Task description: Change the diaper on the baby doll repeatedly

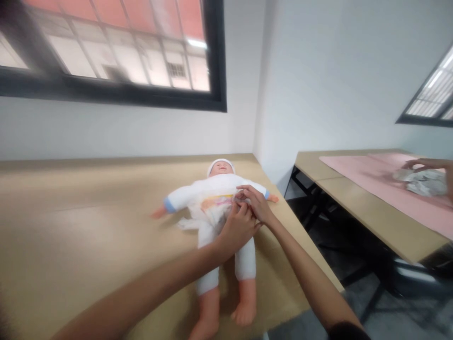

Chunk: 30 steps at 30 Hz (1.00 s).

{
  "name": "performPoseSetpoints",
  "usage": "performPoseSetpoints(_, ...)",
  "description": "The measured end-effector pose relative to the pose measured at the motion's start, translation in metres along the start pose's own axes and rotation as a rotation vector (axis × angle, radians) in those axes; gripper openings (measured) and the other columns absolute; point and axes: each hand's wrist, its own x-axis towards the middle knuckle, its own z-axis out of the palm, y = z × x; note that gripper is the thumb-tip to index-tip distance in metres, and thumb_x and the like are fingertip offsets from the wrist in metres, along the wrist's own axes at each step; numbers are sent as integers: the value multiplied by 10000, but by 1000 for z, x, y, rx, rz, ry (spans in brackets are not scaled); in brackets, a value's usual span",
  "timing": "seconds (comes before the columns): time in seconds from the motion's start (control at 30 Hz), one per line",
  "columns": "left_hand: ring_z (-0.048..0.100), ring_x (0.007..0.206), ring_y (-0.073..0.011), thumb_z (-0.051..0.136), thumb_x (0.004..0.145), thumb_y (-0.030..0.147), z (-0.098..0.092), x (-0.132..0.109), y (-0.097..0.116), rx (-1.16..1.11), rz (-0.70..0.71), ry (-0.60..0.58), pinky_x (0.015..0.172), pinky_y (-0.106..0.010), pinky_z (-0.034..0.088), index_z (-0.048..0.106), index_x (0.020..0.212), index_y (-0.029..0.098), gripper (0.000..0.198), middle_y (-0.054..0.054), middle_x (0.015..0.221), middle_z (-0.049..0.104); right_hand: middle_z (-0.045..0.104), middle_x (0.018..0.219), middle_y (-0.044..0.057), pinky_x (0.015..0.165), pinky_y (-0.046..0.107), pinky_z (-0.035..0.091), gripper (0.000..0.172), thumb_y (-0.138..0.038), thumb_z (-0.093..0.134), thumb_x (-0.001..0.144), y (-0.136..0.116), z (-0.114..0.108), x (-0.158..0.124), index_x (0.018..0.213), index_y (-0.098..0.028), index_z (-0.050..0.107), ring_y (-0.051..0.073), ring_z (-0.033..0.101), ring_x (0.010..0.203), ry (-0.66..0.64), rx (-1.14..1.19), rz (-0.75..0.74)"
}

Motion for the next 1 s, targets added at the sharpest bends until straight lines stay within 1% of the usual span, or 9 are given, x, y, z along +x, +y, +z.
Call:
performPoseSetpoints(0.3,564,969,-341,450,935,397,4,0,0,-7,-4,21,874,-538,429,690,1050,54,434,-174,964,686,664,891,38,899,341,476,300,-387,455,905,-1,0,0,1056,-203,637,175,620,902,0,4,5)
performPoseSetpoints(0.63,560,972,-334,449,938,377,4,1,0,-26,7,8,881,-558,411,700,1038,70,409,-169,952,686,649,879,42,863,344,494,301,-413,488,882,3,0,0,1011,-189,643,182,603,883,-2,31,-1)
performPoseSetpoints(0.83,555,986,-341,439,938,382,4,1,-1,-45,8,-4,853,-538,426,706,1012,89,403,-174,988,680,643,876,44,877,342,477,293,-401,490,873,2,0,-1,998,-185,643,179,596,873,18,13,-8)
performPoseSetpoints(1.0,554,985,-333,449,933,392,4,0,-1,-47,9,-5,884,-545,412,709,1006,93,403,-165,984,682,620,864,38,871,330,468,291,-399,486,875,-1,1,-1,993,-182,641,175,583,868,14,-4,-5)
